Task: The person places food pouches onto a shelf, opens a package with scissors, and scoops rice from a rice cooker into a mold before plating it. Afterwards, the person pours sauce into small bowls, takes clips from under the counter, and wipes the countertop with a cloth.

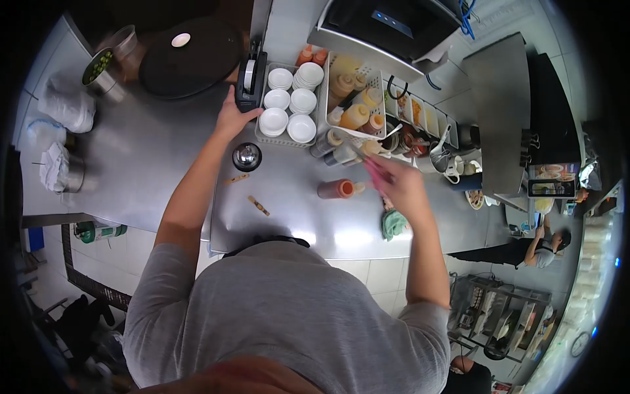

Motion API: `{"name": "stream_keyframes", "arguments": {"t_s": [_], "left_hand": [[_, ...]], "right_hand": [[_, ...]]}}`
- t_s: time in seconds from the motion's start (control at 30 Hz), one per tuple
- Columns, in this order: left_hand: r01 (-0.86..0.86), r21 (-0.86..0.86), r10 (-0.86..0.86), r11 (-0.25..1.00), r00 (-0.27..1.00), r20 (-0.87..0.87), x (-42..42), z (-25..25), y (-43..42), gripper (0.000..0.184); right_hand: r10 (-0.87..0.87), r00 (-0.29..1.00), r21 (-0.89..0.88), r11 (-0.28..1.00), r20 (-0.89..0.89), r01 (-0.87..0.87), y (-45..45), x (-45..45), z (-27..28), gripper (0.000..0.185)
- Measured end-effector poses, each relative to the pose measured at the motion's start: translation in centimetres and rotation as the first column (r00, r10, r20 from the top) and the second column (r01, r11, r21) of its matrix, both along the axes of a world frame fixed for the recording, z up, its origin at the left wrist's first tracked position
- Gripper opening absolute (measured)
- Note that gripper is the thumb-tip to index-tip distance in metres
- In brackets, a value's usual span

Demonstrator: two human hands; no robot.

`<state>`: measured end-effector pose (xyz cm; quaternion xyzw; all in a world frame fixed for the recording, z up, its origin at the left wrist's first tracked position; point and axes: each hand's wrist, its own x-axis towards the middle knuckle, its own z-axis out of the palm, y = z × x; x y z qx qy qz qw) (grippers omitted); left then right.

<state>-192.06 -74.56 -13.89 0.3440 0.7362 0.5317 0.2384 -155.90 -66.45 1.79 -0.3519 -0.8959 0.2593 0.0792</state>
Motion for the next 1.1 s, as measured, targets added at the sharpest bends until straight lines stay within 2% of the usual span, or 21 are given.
{"name": "stream_keyframes", "arguments": {"t_s": [0.03, 0.1, 0.17, 0.23, 0.27, 0.37, 0.4, 0.47, 0.5, 0.53, 0.6, 0.63, 0.67, 0.7, 0.73, 0.77, 0.87, 1.0, 1.1], "left_hand": [[-0.035, -0.005, 0.035, 0.999, 0.999, -0.030, -0.1, -0.1, 0.7, 0.087], [-0.099, -0.019, 0.097, 0.995, 0.991, -0.095, -0.3, -0.7, 2.1, 0.089], [-0.122, -0.006, 0.120, 0.993, 0.983, -0.141, -0.6, -1.8, 2.8, 0.088], [-0.136, -0.021, 0.132, 0.990, 0.981, -0.146, -1.0, -2.3, 3.1, 0.085], [-0.108, 0.006, 0.108, 0.994, 0.986, -0.131, -1.0, -2.1, 3.1, 0.085], [-0.043, 0.134, 0.059, 0.990, 0.991, -0.123, -1.5, -1.2, 2.9, 0.080], [-0.038, 0.081, 0.047, 0.996, 0.993, -0.113, -2.0, -1.6, 3.0, 0.079], [-0.012, -0.023, 0.010, 1.000, 0.996, -0.084, -2.7, -2.3, 3.8, 0.077], [-0.033, 0.029, 0.036, 0.999, 0.993, -0.113, -2.9, -2.0, 4.1, 0.074], [0.036, 0.131, -0.028, 0.991, 0.998, -0.062, -3.4, -2.0, 4.5, 0.077], [-0.013, 0.064, 0.024, 0.998, 0.987, -0.160, -3.7, -3.2, 5.0, 0.081], [0.049, 0.068, -0.045, 0.996, 0.997, -0.062, -3.7, -2.5, 4.8, 0.086], [-0.048, 0.063, 0.060, 0.997, 0.977, -0.205, -3.5, -3.4, 4.6, 0.086], [-0.144, 0.071, 0.160, 0.987, 0.926, -0.342, -3.1, -4.6, 4.3, 0.086], [-0.236, 0.094, 0.252, 0.967, 0.844, -0.473, -2.6, -5.3, 4.0, 0.086], [-0.150, 0.222, 0.223, 0.963, 0.907, -0.357, -1.6, -3.4, 2.4, 0.078], [0.118, -0.161, -0.187, 0.980, 0.823, -0.536, 2.4, -2.7, 0.4, 0.067], [0.151, -0.266, -0.282, 0.952, 0.769, -0.573, 5.3, -1.8, 1.1, 0.063], [0.139, -0.262, -0.266, 0.955, 0.791, -0.551, 5.1, -2.4, 1.9, 0.067]], "right_hand": [[0.117, 0.988, 0.158, 0.978, 0.104, -0.133, 0.8, -3.7, -0.1, 0.044], [0.220, 0.972, 0.471, 0.851, 0.088, -0.235, 3.4, -10.7, -2.4, 0.035], [0.182, 0.975, 0.656, 0.721, 0.128, -0.221, 7.0, -17.1, -5.0, 0.028], [0.219, 0.971, 0.823, 0.530, 0.101, -0.205, 10.8, -22.7, -7.4, 0.025], [0.211, 0.971, 0.833, 0.512, 0.116, -0.211, 13.3, -25.3, -9.5, 0.024], [0.331, 0.878, 0.826, 0.336, 0.346, -0.452, 15.6, -30.7, -9.4, 0.023], [0.374, 0.810, 0.794, 0.246, 0.451, -0.556, 15.8, -32.0, -9.0, 0.024], [0.424, 0.726, 0.720, 0.213, 0.541, -0.661, 16.6, -34.6, -10.1, 0.025], [0.441, 0.681, 0.676, 0.200, 0.584, -0.710, 16.6, -35.0, -10.5, 0.026], [0.458, 0.729, 0.741, 0.197, 0.510, -0.642, 16.6, -34.9, -10.9, 0.028], [0.491, 0.798, 0.850, 0.192, 0.351, -0.491, 16.6, -34.6, -10.6, 0.031], [0.461, 0.838, 0.770, 0.405, 0.293, -0.492, 15.4, -33.7, -8.8, 0.037], [0.484, 0.873, 0.780, 0.568, -0.061, -0.261, 16.5, -32.9, -9.7, 0.037], [0.427, 0.863, 0.727, 0.678, -0.271, -0.107, 16.5, -31.2, -9.6, 0.036], [0.347, 0.851, 0.701, 0.712, -0.394, 0.034, 16.4, -29.3, -9.0, 0.036], [0.267, 0.825, 0.669, 0.723, -0.498, 0.169, 16.5, -27.0, -8.4, 0.035], [0.032, 0.843, 0.604, 0.713, -0.538, 0.358, 19.4, -22.7, -7.9, 0.034], [-0.153, 0.898, 0.470, 0.808, -0.413, 0.354, 21.5, -20.6, -8.2, 0.033], [-0.153, 0.924, 0.377, 0.880, -0.351, 0.289, 20.1, -20.6, -8.1, 0.033]]}}
